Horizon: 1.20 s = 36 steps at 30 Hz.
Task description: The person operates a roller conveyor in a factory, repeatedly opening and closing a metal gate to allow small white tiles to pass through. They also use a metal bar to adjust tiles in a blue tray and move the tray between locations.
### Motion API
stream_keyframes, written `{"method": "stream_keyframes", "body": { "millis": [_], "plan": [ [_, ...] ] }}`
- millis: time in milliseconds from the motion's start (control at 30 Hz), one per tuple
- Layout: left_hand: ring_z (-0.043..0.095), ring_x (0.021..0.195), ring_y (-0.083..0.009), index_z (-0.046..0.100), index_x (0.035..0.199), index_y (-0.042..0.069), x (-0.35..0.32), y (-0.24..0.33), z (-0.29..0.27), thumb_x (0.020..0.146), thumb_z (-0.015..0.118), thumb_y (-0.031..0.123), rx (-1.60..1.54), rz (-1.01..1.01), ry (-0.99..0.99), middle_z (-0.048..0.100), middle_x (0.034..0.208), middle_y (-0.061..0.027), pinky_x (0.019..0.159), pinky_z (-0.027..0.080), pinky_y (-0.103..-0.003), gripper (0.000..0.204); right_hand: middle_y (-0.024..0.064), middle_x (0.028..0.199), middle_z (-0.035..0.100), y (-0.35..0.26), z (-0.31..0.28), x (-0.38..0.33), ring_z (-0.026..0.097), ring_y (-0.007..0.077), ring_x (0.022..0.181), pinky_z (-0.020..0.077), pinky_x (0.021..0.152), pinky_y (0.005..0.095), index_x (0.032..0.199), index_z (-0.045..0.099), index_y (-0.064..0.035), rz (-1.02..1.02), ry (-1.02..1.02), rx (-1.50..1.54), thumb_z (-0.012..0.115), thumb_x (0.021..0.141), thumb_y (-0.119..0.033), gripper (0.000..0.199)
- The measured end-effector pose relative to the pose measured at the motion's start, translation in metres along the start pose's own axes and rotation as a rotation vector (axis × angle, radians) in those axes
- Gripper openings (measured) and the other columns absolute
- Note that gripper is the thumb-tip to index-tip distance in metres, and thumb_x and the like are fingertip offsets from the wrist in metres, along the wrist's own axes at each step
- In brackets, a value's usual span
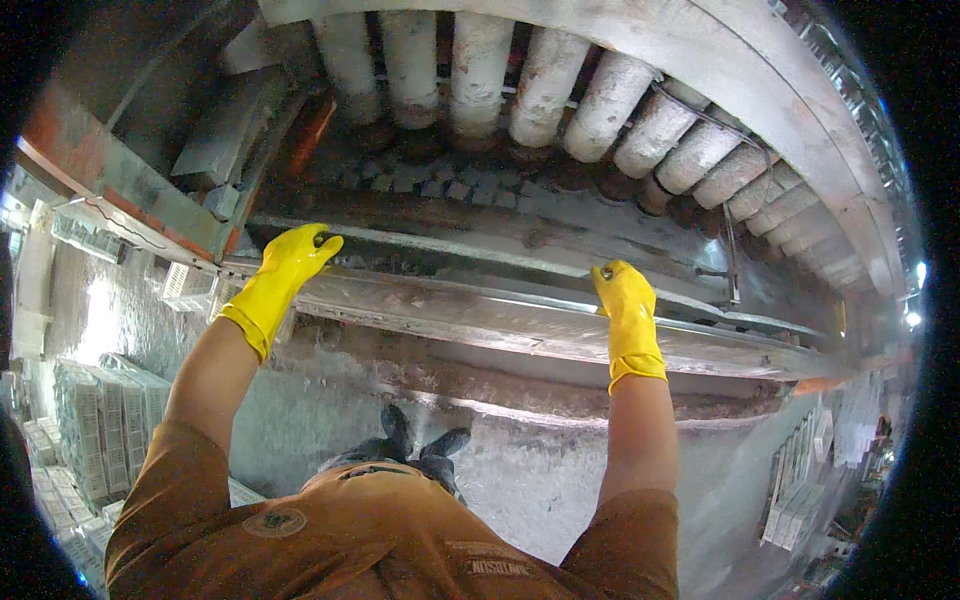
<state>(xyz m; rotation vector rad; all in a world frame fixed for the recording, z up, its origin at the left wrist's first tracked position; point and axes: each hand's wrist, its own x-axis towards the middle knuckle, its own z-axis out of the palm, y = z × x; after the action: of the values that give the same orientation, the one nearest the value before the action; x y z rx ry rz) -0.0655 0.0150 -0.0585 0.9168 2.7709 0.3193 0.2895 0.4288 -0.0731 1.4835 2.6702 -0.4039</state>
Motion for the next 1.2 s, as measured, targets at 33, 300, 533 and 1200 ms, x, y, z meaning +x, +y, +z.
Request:
{"method": "stream_keyframes", "body": {
  "millis": [33,300,533,1200],
  "plan": [
    [0.067,0.116,-0.036,0.071,0.126,0.01,0.0,0.003,0.001,0.093,0.065,0.057,-0.006,0.008,0.023,0.074,0.122,-0.0139,0.099,0.052,-0.044,0.058,0.0157,0.097,0.077,0.0,-0.002,-0.001,0.075,0.0287,0.07,0.0558,0.081,0.041,0.117,0.075,-0.0101,0.001,0.014,0.004,0.065,0.095,-0.049,0.046],
    [0.064,0.122,-0.0348,0.068,0.131,0.011,0.001,0.002,0.006,0.095,0.062,0.057,0.026,-0.039,-0.075,0.071,0.129,-0.0131,0.103,0.05,-0.045,0.059,0.0145,0.112,0.077,0.003,-0.001,-0.011,0.077,0.0284,0.074,0.0565,0.085,0.0387,0.127,0.07,-0.0069,0.015,0.053,0.144,0.065,0.095,-0.048,0.052],
    [0.068,0.115,-0.0344,0.07,0.129,0.011,-0.006,-0.001,0.022,0.095,0.063,0.057,0.033,0.025,0.02,0.074,0.122,-0.0135,0.097,0.053,-0.043,0.058,0.0137,0.111,0.078,0.004,-0.005,-0.022,0.077,0.0278,0.075,0.0577,0.083,0.0377,0.133,0.067,-0.01,0.049,0.013,0.242,0.063,0.097,-0.049,0.053],
    [0.04,0.148,-0.0401,0.049,0.152,0.007,0.111,0.029,0.098,0.093,0.07,0.045,0.133,0.555,-0.07,0.045,0.159,-0.0218,0.122,0.032,-0.047,0.074,0.0164,0.071,0.065,0.024,0.06,-0.067,0.062,0.0408,0.065,0.0459,0.058,0.0479,0.081,0.069,-0.0095,0.012,0.535,0.409,0.06,0.102,-0.046,0.043]
  ]
}}
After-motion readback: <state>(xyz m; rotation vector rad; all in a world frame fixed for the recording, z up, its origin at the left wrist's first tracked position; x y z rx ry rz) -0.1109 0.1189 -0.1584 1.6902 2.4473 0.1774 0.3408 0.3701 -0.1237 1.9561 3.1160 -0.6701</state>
